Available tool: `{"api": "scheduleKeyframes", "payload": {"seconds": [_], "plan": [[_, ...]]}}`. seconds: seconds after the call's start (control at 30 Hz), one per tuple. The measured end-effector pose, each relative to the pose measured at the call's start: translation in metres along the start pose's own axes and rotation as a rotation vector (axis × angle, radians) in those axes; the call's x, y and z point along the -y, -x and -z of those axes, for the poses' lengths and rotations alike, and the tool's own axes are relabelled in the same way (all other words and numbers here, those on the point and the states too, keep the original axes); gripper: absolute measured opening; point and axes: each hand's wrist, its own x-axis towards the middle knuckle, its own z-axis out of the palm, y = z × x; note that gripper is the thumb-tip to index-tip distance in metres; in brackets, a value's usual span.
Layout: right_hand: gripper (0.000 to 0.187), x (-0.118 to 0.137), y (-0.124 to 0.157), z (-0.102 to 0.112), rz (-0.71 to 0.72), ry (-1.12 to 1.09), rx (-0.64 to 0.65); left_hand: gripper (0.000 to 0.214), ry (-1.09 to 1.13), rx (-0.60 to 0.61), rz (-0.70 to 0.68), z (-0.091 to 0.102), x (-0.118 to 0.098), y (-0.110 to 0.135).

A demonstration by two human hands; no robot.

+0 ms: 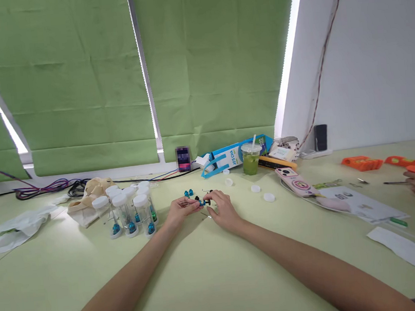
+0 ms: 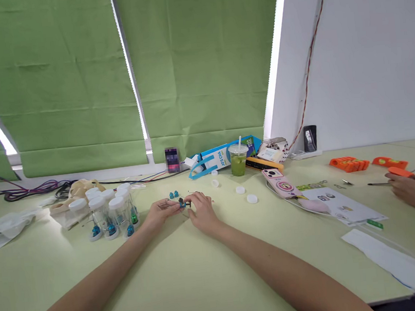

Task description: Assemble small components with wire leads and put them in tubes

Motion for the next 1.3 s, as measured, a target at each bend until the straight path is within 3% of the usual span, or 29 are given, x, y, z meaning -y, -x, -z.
{"api": "scheduleKeyframes", "payload": {"seconds": [1.3], "plan": [[0.032,-0.0026,0.0009,-0.0027,-0.051,-0.007,0.029,0.024,0.003,-0.01,0.015,-0.0046,-0.0056,0.0014]]}}
